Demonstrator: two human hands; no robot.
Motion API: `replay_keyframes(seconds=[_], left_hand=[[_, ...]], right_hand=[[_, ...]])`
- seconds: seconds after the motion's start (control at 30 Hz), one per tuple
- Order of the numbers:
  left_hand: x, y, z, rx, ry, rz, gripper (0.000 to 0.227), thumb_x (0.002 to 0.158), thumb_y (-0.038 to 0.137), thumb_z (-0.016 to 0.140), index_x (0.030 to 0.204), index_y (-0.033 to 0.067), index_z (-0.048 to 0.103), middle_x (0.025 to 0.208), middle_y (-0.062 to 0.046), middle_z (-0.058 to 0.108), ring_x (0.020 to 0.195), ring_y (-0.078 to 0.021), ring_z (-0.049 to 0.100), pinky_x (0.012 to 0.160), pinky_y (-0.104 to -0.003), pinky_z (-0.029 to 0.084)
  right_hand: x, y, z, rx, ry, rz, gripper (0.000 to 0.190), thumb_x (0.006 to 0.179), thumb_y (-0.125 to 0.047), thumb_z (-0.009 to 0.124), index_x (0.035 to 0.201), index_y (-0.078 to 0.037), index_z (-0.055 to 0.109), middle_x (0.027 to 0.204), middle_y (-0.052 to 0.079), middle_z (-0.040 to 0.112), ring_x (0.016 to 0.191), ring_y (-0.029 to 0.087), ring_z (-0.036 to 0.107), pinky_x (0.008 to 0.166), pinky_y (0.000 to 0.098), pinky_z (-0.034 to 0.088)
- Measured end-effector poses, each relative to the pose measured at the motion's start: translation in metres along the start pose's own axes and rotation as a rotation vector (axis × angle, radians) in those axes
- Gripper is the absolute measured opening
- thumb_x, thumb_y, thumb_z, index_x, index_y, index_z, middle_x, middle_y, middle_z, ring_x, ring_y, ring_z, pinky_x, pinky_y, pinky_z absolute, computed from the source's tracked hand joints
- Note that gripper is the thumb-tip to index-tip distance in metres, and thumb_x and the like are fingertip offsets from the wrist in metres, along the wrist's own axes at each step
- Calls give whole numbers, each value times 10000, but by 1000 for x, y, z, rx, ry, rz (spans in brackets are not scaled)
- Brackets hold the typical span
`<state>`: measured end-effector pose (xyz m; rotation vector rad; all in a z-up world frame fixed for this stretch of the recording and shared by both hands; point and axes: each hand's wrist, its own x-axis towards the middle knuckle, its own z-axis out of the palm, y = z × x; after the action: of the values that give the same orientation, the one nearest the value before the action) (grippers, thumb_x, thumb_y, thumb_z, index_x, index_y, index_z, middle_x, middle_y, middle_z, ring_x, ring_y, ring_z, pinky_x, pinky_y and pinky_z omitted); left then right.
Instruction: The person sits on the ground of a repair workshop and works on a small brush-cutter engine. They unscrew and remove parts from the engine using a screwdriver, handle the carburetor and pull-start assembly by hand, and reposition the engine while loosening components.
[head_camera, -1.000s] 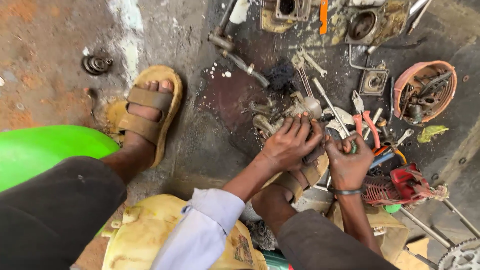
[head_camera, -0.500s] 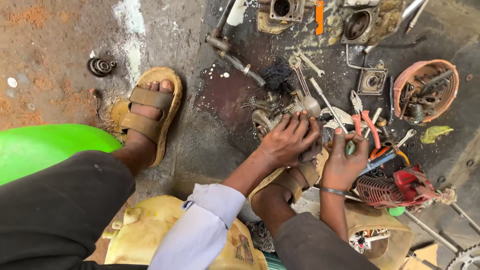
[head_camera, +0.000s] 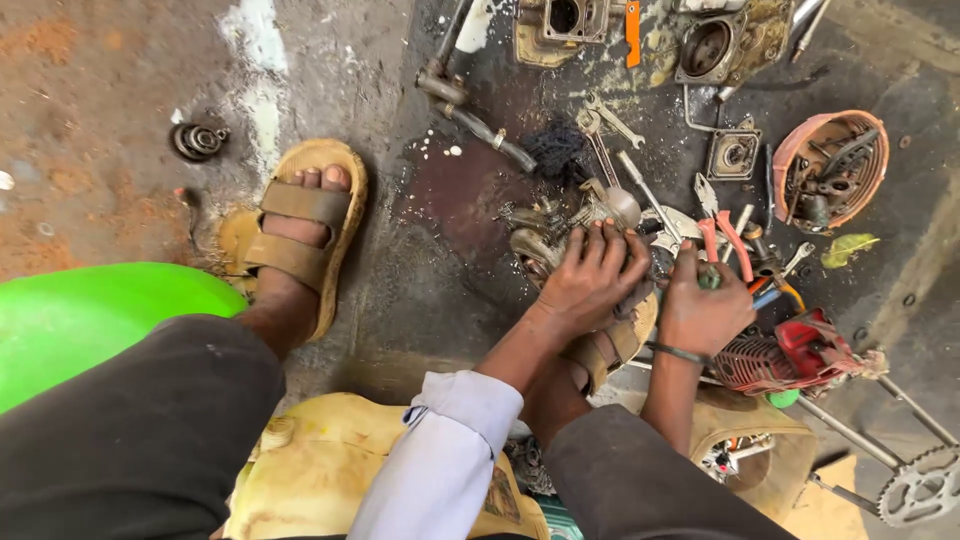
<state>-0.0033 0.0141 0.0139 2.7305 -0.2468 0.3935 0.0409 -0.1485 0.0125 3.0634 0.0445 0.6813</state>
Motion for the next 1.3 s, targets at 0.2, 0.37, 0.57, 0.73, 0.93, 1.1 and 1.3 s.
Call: replay_keyframes(seconds=[0.2, 0.37, 0.57, 0.73, 0.93, 1.1, 1.3], left_hand=[[-8, -4, 21, 150, 45, 30, 448, 922, 267, 556, 1287, 8, 537, 1228, -294, 652, 1099, -375, 688, 1000, -496, 525], [-8, 0, 21, 118, 69, 22, 433, 951, 271, 545, 1285, -5, 549, 1227, -297, 654, 1110, -382, 684, 996, -483, 540], [-7, -2, 19, 177, 48, 34, 416, 956, 262, 536, 1284, 5, 551, 1220, -276, 657, 1103, -360, 687, 986, -466, 542], [-6, -2, 21, 119, 66, 16, 409, 983, 282, 530, 1277, -1, 553, 1221, -285, 659, 1093, -358, 688, 985, -475, 545], [-7, -1, 22, 146, 107, 34, 406, 1001, 274, 527, 1293, -7, 550, 1252, -268, 658, 1123, -355, 697, 999, -449, 544], [-7, -2, 21, 145, 73, 33, 439, 982, 292, 542, 1298, -13, 549, 1218, -270, 661, 1097, -348, 689, 985, -454, 546], [-7, -4, 18, 93, 59, 28, 511, 906, 315, 579, 1300, -9, 554, 1219, -261, 653, 1124, -351, 683, 990, -459, 543]], right_hand=[[-13, -11, -16, 1020, -299, 625, 148, 1017, -75, 706, 923, 24, 646, 796, 118, 723, 641, 143, 697, 539, 279, 577], [-1, -15, -31, 959, -407, 688, 156, 1034, -95, 678, 962, 36, 635, 826, 137, 739, 668, 165, 730, 550, 275, 593], [13, -3, -18, 956, -578, 680, 170, 1004, -106, 679, 926, 33, 618, 840, 165, 756, 692, 210, 766, 552, 282, 584], [4, -20, -30, 557, -369, 440, 306, 1025, -160, 749, 858, 63, 625, 757, 172, 755, 647, 191, 742, 624, 316, 547], [-5, -15, -19, 335, -153, 183, 351, 957, -187, 832, 825, 83, 649, 713, 189, 687, 589, 265, 631, 590, 391, 499], [-1, -34, -24, 1361, -179, 934, 284, 1020, -262, 637, 832, -56, 586, 787, 158, 759, 652, 204, 749, 531, 274, 585], [-12, -4, -1, 1269, -278, 829, 306, 1053, -155, 744, 861, -35, 539, 695, 76, 621, 619, 197, 696, 488, 283, 532]])
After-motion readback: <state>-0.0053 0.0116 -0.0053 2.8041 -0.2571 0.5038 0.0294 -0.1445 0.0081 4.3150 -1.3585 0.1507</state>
